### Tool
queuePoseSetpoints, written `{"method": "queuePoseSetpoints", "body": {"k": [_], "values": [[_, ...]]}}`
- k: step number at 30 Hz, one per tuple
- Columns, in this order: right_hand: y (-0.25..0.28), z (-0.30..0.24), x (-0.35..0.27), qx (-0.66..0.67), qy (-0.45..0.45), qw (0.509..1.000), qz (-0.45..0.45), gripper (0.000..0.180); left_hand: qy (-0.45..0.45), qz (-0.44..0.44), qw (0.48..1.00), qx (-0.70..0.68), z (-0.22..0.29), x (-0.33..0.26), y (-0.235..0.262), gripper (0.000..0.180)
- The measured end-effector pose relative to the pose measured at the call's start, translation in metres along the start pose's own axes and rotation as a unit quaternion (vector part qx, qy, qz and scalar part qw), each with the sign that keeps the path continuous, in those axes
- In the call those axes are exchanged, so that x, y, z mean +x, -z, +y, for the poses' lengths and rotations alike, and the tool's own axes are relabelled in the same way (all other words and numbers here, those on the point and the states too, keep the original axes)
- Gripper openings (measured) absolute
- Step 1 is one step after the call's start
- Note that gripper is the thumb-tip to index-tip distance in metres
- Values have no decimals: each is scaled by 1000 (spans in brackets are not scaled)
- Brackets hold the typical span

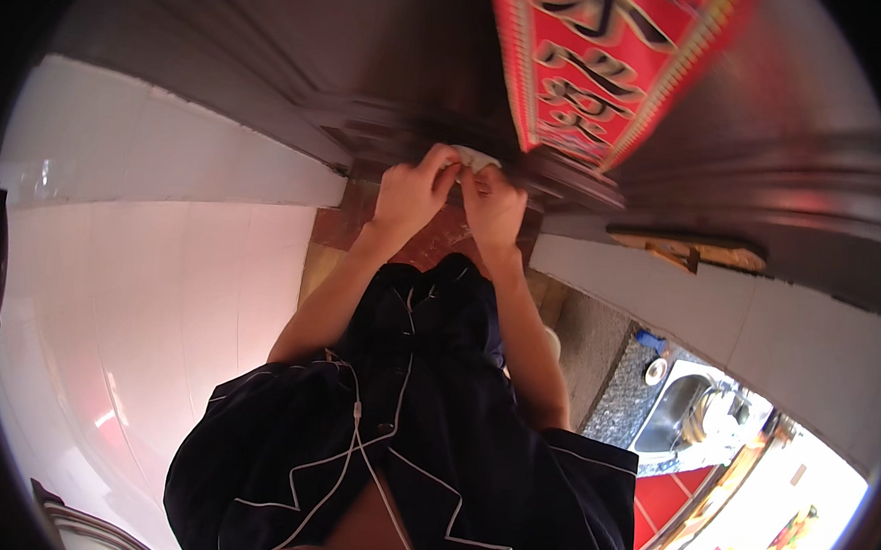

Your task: The person cleans a door by hand with a cloth, first rinsing the cloth in a sink and then wiping the door's surface and handle.

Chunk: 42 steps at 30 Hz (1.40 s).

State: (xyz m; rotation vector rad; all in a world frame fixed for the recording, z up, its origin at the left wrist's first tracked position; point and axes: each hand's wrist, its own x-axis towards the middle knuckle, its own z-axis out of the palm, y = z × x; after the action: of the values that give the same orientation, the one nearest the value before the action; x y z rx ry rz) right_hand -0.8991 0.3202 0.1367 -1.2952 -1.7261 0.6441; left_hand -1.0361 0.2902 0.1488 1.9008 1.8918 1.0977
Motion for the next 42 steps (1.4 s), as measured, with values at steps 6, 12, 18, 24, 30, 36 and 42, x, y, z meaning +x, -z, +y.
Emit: {"method": "queuePoseSetpoints", "body": {"k": [6,12,18,24,30,36,42], "values": [[-116,-35,1,58,4,996,-63,20,142,65,971,-180,-82,-9,59,13],[-221,-86,10,70,51,991,-98,21,181,148,948,-217,-182,-21,110,11],[-303,-114,12,54,41,991,-117,23,183,170,928,-278,-276,-26,138,11],[-292,-104,4,27,7,997,-78,18,184,136,955,-188,-278,-16,114,15],[-227,-47,-20,27,-69,997,19,14,169,42,951,-255,-230,-28,43,16],[-176,-3,-28,-21,-104,993,59,15,156,10,963,-219,-162,-25,-2,13],[-128,41,-34,-8,-152,984,98,16,97,-47,982,-158,-124,-17,-50,15]]}}
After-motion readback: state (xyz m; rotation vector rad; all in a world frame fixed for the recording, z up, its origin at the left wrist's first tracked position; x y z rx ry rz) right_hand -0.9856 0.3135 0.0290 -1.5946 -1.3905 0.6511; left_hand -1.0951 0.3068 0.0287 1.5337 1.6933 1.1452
